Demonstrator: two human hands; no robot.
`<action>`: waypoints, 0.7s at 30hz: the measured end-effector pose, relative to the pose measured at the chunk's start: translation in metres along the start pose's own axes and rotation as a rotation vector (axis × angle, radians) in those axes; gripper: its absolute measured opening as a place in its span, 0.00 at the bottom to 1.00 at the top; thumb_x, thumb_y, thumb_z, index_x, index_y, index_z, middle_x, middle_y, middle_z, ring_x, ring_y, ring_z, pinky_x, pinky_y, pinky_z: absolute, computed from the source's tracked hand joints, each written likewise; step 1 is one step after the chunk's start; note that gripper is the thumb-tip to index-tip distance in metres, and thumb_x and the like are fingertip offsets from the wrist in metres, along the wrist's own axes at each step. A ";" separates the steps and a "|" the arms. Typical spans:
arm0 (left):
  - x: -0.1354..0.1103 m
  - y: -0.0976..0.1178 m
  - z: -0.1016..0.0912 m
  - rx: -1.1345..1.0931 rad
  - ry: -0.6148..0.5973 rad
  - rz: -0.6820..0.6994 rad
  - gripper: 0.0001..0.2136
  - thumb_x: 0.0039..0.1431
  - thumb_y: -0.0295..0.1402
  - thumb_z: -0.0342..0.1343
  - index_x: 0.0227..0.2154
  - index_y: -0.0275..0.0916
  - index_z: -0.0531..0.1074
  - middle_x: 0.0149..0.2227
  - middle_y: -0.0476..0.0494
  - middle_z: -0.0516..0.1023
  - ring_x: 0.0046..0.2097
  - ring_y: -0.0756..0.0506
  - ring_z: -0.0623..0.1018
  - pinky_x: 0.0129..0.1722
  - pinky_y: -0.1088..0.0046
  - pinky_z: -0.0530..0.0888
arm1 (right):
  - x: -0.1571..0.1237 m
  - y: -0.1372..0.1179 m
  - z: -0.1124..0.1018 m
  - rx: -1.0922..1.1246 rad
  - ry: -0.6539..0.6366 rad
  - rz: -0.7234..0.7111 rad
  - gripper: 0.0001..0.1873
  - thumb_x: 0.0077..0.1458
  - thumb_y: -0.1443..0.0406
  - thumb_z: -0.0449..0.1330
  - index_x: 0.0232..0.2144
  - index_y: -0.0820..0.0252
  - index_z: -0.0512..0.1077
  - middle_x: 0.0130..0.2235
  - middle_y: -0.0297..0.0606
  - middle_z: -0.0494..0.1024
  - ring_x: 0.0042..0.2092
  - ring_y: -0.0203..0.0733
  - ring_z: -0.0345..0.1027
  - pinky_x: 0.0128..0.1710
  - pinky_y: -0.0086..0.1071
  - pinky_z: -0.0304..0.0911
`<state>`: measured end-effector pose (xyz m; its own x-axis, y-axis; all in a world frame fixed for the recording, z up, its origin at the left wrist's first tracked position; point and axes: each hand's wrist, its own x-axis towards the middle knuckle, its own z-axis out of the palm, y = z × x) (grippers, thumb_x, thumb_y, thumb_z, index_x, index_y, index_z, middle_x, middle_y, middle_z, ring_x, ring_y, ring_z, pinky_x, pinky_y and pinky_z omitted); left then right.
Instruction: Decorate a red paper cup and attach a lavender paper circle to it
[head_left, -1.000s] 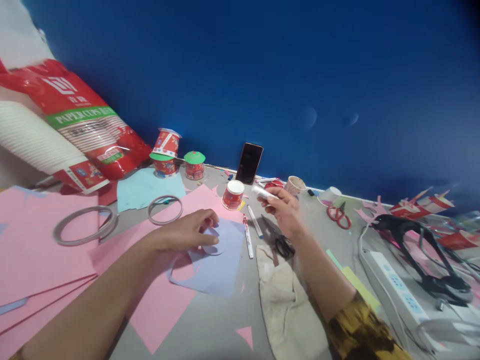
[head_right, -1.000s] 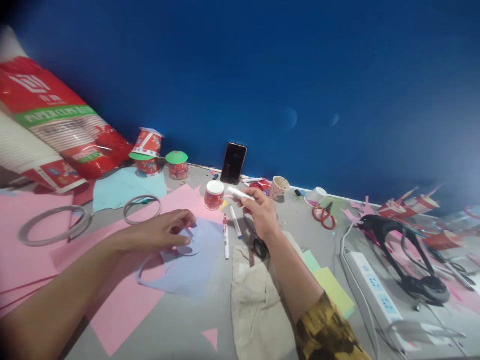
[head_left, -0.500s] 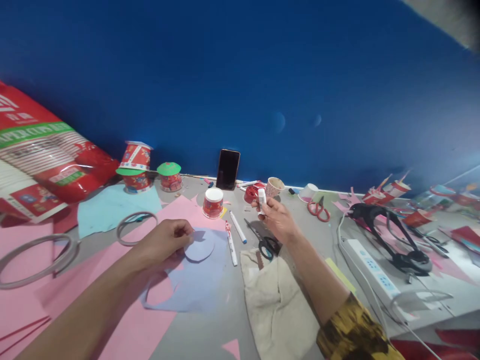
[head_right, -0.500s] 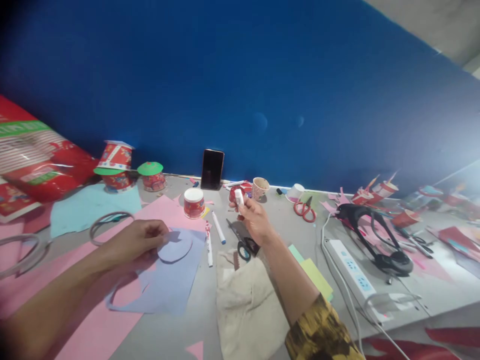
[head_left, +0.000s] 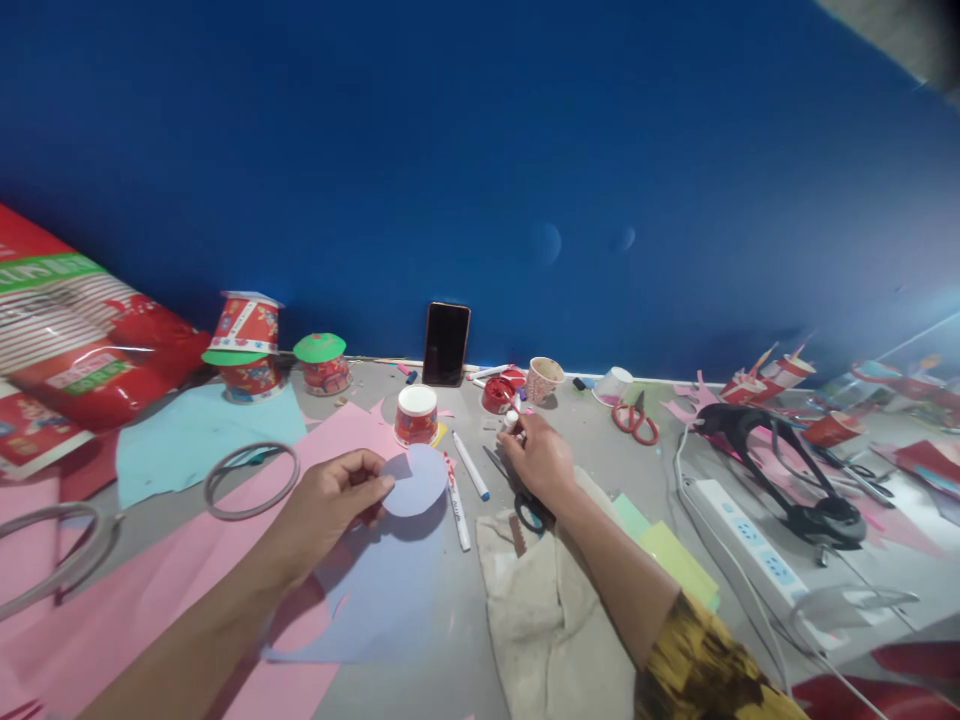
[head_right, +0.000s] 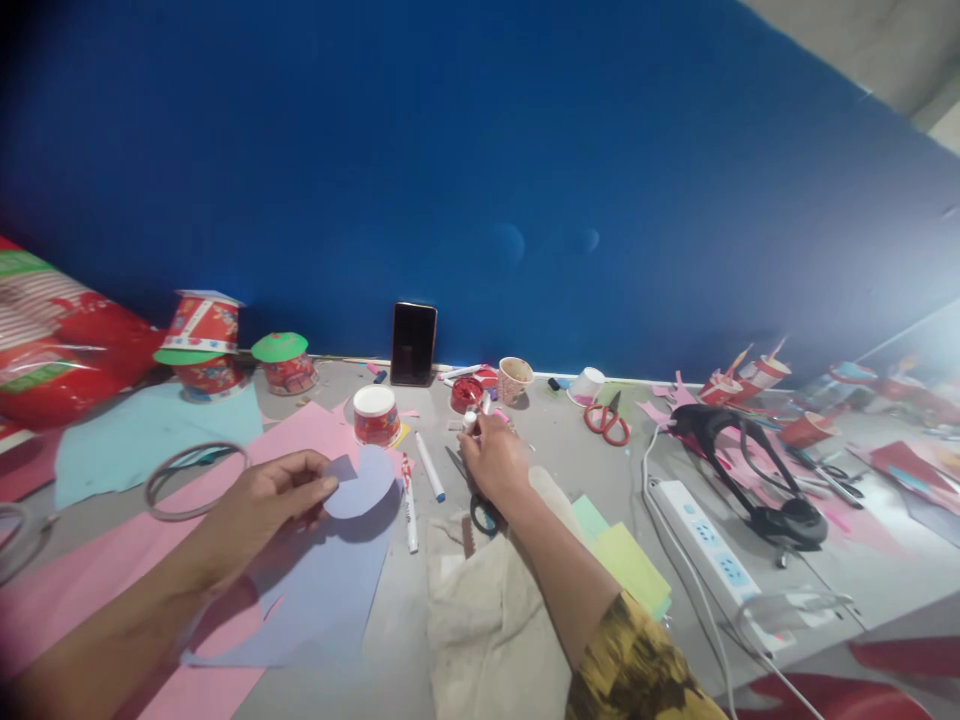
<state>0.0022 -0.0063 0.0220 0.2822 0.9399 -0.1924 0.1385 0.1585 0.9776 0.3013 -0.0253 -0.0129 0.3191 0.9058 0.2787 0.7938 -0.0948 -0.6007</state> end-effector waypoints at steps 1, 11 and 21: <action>0.000 0.000 0.000 -0.009 0.002 -0.002 0.17 0.42 0.48 0.73 0.23 0.42 0.74 0.20 0.49 0.76 0.23 0.48 0.72 0.25 0.73 0.67 | 0.000 -0.001 0.001 -0.041 -0.007 0.006 0.05 0.60 0.61 0.69 0.33 0.54 0.76 0.39 0.40 0.83 0.39 0.46 0.74 0.38 0.34 0.61; -0.002 -0.005 0.001 -0.073 0.013 0.022 0.16 0.45 0.48 0.73 0.26 0.42 0.77 0.21 0.51 0.76 0.24 0.47 0.72 0.27 0.71 0.70 | 0.002 -0.009 -0.007 -0.220 -0.036 0.097 0.09 0.58 0.59 0.72 0.32 0.54 0.77 0.29 0.39 0.82 0.33 0.49 0.77 0.33 0.35 0.58; -0.012 -0.017 0.018 -0.194 0.089 0.048 0.13 0.51 0.43 0.73 0.28 0.41 0.78 0.25 0.50 0.77 0.30 0.47 0.75 0.32 0.71 0.71 | -0.042 -0.054 -0.004 0.610 -0.279 0.011 0.20 0.59 0.46 0.65 0.37 0.56 0.78 0.29 0.33 0.78 0.27 0.38 0.67 0.28 0.32 0.61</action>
<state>0.0135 -0.0252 0.0065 0.1976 0.9695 -0.1453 -0.0605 0.1600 0.9853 0.2472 -0.0601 0.0111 0.1144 0.9868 0.1148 0.3301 0.0713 -0.9413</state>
